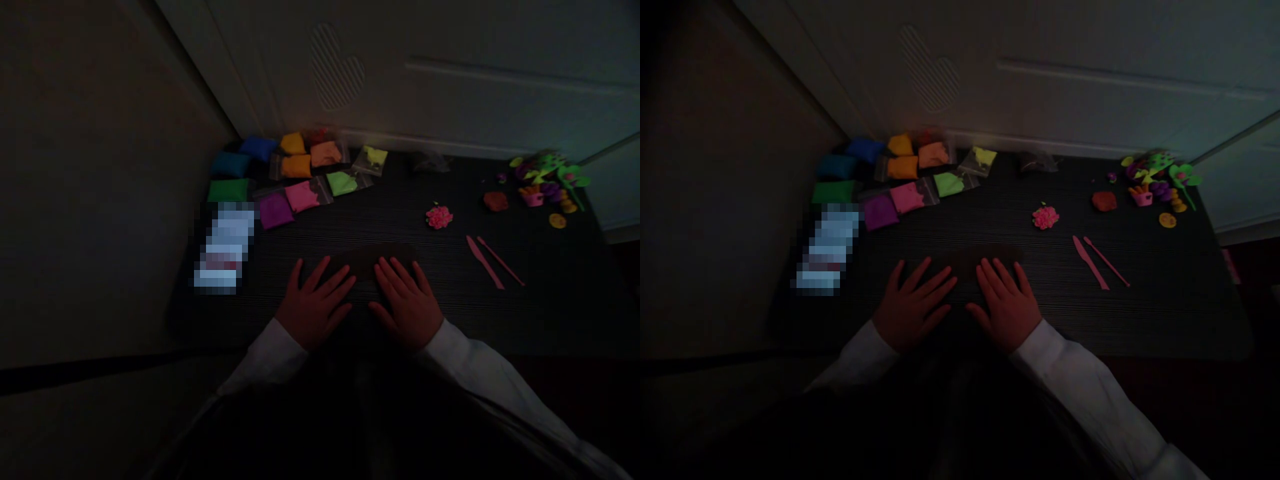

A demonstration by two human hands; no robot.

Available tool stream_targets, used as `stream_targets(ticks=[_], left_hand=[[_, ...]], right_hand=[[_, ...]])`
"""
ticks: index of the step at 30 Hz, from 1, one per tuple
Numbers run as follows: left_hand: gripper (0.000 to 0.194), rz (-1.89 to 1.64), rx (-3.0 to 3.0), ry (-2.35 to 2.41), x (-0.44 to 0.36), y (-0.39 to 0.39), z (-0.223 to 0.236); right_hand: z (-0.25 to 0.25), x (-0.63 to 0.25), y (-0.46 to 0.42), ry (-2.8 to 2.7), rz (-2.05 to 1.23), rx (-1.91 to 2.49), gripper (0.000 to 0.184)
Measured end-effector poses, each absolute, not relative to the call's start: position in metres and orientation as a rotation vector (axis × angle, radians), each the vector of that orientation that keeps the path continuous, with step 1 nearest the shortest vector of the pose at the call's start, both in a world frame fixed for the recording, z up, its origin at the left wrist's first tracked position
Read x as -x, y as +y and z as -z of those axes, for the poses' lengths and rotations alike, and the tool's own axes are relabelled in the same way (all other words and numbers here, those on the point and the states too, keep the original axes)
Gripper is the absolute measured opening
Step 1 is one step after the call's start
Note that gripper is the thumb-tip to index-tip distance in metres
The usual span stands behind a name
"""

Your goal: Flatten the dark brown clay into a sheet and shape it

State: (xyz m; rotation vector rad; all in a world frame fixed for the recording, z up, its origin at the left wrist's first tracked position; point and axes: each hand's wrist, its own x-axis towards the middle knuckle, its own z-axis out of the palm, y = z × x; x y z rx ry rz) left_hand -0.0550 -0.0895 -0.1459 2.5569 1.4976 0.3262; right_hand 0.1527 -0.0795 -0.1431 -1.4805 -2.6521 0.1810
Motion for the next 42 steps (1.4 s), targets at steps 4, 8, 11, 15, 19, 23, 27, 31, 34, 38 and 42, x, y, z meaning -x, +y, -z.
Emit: stream_targets(ticks=[4, 8, 11, 15, 19, 23, 27, 31, 34, 38, 42], left_hand=[[0.046, -0.370, -2.510, 1.593, 0.055, -0.090, 0.148], [0.050, -0.470, -2.382, 1.795, 0.056, -0.088, 0.154], [0.050, -0.526, -2.319, 1.857, 0.057, -0.086, 0.158], [0.047, -0.541, -2.298, 1.879, 0.057, -0.084, 0.160], [0.048, -0.587, -2.256, 1.938, 0.057, -0.082, 0.161], [0.040, -0.635, -2.236, 1.936, 0.057, -0.081, 0.162], [0.032, -0.728, -2.162, 1.908, 0.059, -0.078, 0.162], [0.026, -0.824, -2.052, 1.893, 0.057, -0.077, 0.160], [0.022, -0.907, -1.927, 1.857, 0.051, -0.079, 0.155], [0.022, -1.003, -1.745, 1.777, 0.043, -0.083, 0.146], [0.023, -1.110, -1.662, 1.696, 0.043, -0.086, 0.141]], right_hand=[[0.147, -0.158, -0.080, -2.521, -0.142, 1.500, 0.057], [0.153, -0.176, -0.069, -2.350, -0.111, 1.579, 0.053], [0.157, -0.193, -0.054, -2.254, -0.058, 1.630, 0.050], [0.161, -0.204, -0.040, -2.234, -0.042, 1.621, 0.046], [0.162, -0.202, -0.038, -2.248, -0.040, 1.621, 0.045], [0.162, -0.200, -0.039, -2.252, -0.066, 1.620, 0.043], [0.160, -0.200, -0.038, -2.235, -0.128, 1.631, 0.044], [0.159, -0.200, -0.038, -2.223, -0.159, 1.631, 0.045], [0.159, -0.199, -0.038, -2.211, -0.165, 1.629, 0.044], [0.158, -0.200, -0.038, -2.190, -0.189, 1.637, 0.046], [0.158, -0.202, -0.038, -2.153, -0.271, 1.583, 0.046]])
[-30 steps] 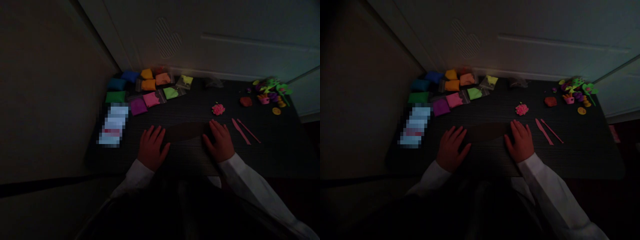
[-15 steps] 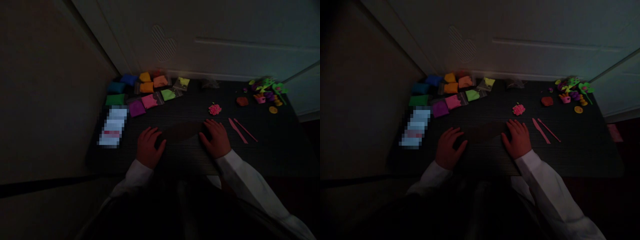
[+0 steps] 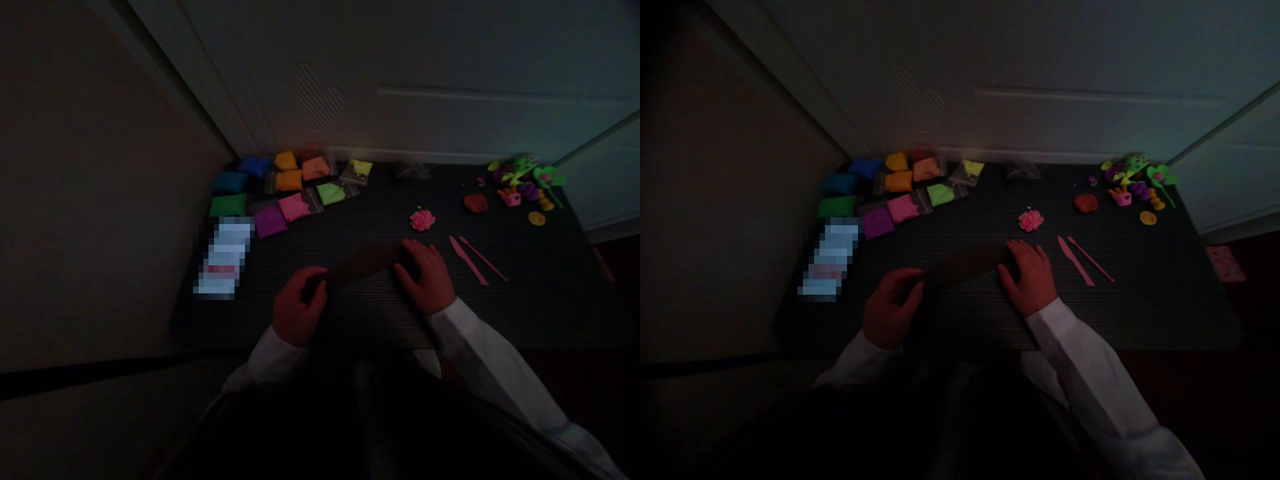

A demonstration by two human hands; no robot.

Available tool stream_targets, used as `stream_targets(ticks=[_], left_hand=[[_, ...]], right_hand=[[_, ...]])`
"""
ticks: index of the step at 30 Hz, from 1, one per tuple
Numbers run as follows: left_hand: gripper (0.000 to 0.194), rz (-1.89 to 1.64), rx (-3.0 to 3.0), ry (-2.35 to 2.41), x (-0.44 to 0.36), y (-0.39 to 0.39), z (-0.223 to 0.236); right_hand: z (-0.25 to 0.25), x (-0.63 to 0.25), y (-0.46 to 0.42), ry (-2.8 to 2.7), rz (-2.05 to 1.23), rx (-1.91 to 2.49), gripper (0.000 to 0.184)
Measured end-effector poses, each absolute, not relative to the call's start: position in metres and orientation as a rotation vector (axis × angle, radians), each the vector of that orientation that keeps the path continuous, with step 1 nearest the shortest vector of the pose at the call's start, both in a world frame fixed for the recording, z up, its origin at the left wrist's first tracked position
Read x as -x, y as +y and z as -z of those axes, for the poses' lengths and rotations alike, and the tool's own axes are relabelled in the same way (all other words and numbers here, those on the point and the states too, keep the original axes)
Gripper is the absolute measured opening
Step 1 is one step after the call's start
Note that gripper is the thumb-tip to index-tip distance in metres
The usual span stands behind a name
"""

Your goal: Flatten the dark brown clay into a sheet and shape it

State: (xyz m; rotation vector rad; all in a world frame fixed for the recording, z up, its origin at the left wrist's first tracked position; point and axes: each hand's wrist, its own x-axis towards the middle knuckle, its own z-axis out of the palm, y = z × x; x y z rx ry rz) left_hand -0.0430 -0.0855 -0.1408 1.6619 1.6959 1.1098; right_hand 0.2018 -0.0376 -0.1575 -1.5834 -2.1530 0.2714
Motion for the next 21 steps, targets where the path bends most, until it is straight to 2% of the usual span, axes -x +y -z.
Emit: stream_targets(ticks=[10, 16, 21], left_hand=[[0.018, -1.214, -1.342, 1.612, 0.053, -0.072, 0.139], [0.023, -1.228, -1.163, 1.614, 0.060, -0.064, 0.154], [0.035, -1.116, -1.319, 1.629, 0.063, -0.060, 0.151]], right_hand=[[0.147, -0.186, -0.012, -2.093, -0.637, 1.443, 0.051], [0.146, -0.184, -0.006, -2.034, -0.806, 1.450, 0.029], [0.146, -0.178, -0.010, -1.753, -1.098, 1.351, 0.028]])
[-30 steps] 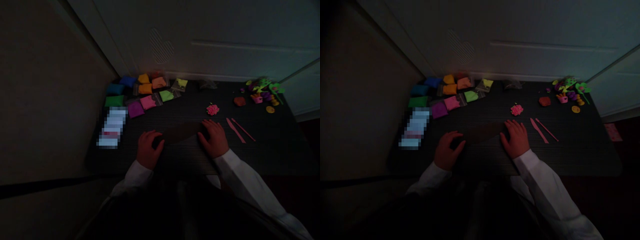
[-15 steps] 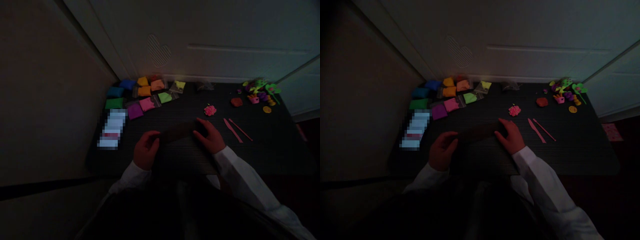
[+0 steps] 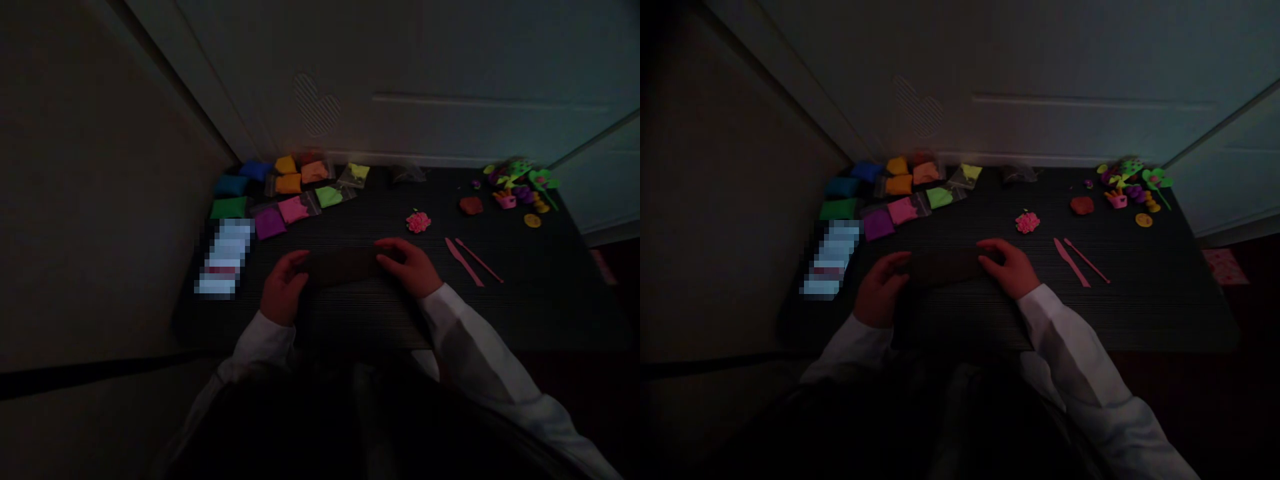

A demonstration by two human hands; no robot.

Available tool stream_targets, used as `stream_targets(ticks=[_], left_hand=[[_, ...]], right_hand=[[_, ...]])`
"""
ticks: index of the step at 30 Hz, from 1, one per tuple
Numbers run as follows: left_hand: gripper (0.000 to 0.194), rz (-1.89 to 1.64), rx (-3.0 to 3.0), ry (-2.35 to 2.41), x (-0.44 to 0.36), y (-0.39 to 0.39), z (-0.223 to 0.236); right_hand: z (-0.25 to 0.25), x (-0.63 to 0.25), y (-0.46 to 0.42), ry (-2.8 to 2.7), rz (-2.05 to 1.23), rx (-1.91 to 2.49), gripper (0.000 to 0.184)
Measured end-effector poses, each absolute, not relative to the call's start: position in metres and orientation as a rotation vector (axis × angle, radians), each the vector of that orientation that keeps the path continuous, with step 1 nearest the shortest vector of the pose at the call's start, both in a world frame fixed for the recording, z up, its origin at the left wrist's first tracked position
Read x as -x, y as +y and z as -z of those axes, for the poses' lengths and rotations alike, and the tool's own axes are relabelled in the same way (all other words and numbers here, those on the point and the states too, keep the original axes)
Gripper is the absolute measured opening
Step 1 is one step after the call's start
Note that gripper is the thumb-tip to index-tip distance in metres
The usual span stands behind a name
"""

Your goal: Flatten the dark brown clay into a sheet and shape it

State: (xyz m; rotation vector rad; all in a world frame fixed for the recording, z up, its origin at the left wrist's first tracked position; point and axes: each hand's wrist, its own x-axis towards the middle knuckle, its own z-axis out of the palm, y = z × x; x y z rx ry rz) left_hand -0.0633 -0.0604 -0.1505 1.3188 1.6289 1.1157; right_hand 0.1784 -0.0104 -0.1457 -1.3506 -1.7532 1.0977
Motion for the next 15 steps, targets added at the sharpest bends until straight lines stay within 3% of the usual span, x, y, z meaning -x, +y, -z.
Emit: stream_targets(ticks=[7, 15], left_hand=[[0.047, -0.760, -2.081, 1.856, 0.054, -0.047, 0.135], [0.063, -0.448, -2.092, 1.757, 0.049, -0.026, 0.135]], right_hand=[[0.147, -0.172, -0.013, -1.621, -1.142, 1.295, 0.030], [0.152, -0.174, -0.011, -1.596, -1.125, 1.264, 0.032]])
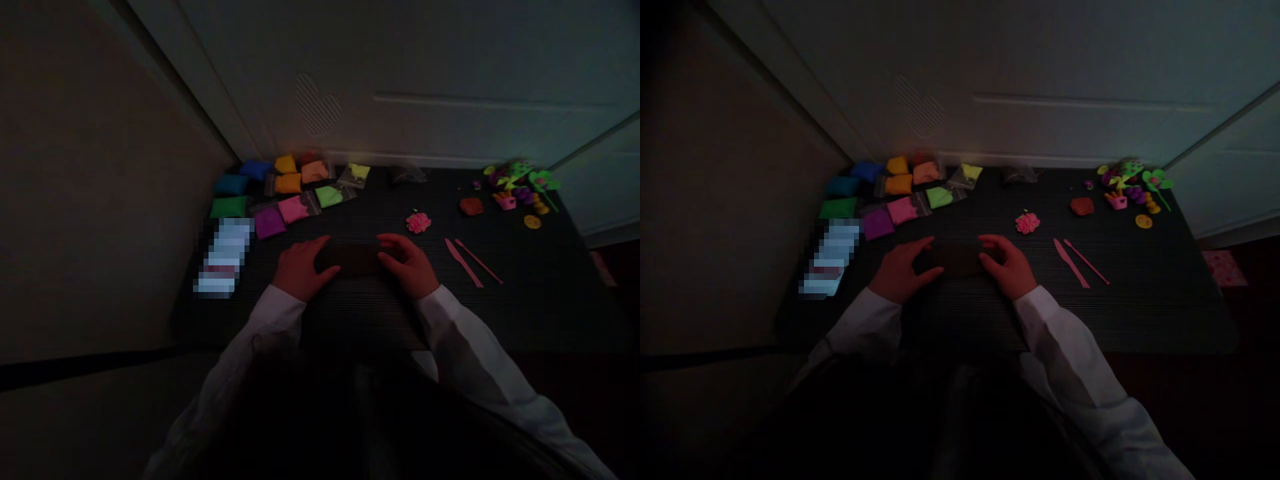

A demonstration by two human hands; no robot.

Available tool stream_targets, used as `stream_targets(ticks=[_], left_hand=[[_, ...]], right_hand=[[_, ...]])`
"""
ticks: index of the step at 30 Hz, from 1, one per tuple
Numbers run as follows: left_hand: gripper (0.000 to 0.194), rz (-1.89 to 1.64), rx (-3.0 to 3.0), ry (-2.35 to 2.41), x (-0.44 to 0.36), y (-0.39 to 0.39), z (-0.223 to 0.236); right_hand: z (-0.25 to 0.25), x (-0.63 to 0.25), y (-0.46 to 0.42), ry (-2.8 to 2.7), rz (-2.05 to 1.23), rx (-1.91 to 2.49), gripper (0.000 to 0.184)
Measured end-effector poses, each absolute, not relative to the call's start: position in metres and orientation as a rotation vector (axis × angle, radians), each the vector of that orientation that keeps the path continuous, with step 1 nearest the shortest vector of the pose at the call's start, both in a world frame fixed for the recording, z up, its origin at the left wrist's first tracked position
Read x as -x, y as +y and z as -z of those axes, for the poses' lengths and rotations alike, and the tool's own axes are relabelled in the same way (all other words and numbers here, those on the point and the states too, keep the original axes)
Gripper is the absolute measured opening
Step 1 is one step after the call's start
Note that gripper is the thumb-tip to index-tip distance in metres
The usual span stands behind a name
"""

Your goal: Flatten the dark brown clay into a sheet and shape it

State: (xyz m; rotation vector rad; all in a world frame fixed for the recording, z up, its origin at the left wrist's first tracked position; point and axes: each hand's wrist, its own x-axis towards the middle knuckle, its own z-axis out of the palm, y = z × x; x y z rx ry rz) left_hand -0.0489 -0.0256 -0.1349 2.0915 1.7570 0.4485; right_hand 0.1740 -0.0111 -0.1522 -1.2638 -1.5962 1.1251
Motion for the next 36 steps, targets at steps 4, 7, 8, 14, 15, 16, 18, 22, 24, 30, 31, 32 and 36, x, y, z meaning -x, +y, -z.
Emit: stream_targets(ticks=[4, 7, 8, 14, 15, 16, 18, 22, 24, 30, 31, 32, 36], left_hand=[[0.070, -0.437, -1.975, 1.775, 0.064, -0.025, 0.134], [0.064, -0.422, -1.900, 1.790, 0.074, -0.027, 0.132], [0.060, -0.425, -1.887, 1.788, 0.077, -0.027, 0.132], [0.026, -0.499, -1.919, 1.716, 0.084, -0.031, 0.132], [0.021, -0.520, -1.910, 1.717, 0.084, -0.032, 0.131], [0.017, -0.544, -1.898, 1.717, 0.083, -0.034, 0.130], [0.012, -0.614, -1.889, 1.715, 0.082, -0.037, 0.129], [0.013, -0.792, -1.968, 1.695, 0.079, -0.046, 0.136], [0.015, -0.844, -2.056, 1.664, 0.080, -0.051, 0.142], [0.026, -0.793, -2.128, 1.556, 0.086, -0.067, 0.150], [0.029, -0.807, -2.096, 1.551, 0.087, -0.069, 0.149], [0.032, -0.832, -2.048, 1.550, 0.087, -0.071, 0.148], [0.032, -1.003, -1.648, 1.578, 0.082, -0.070, 0.146]], right_hand=[[0.154, -0.175, -0.010, -1.593, -1.105, 1.250, 0.034], [0.154, -0.176, -0.010, -1.576, -1.120, 1.260, 0.034], [0.154, -0.176, -0.010, -1.567, -1.131, 1.265, 0.035], [0.150, -0.180, -0.010, -1.554, -1.212, 1.246, 0.036], [0.149, -0.181, -0.010, -1.553, -1.224, 1.236, 0.036], [0.149, -0.182, -0.011, -1.556, -1.232, 1.224, 0.036], [0.147, -0.184, -0.012, -1.568, -1.233, 1.202, 0.036], [0.146, -0.187, -0.016, -1.634, -1.125, 1.178, 0.028], [0.146, -0.188, -0.019, -1.734, -0.992, 1.177, 0.023], [0.144, -0.197, -0.031, -2.024, -0.831, 1.214, 0.038], [0.144, -0.199, -0.033, -2.029, -0.827, 1.226, 0.039], [0.143, -0.200, -0.034, -2.024, -0.822, 1.238, 0.039], [0.145, -0.197, -0.032, -2.012, -0.746, 1.299, 0.031]])
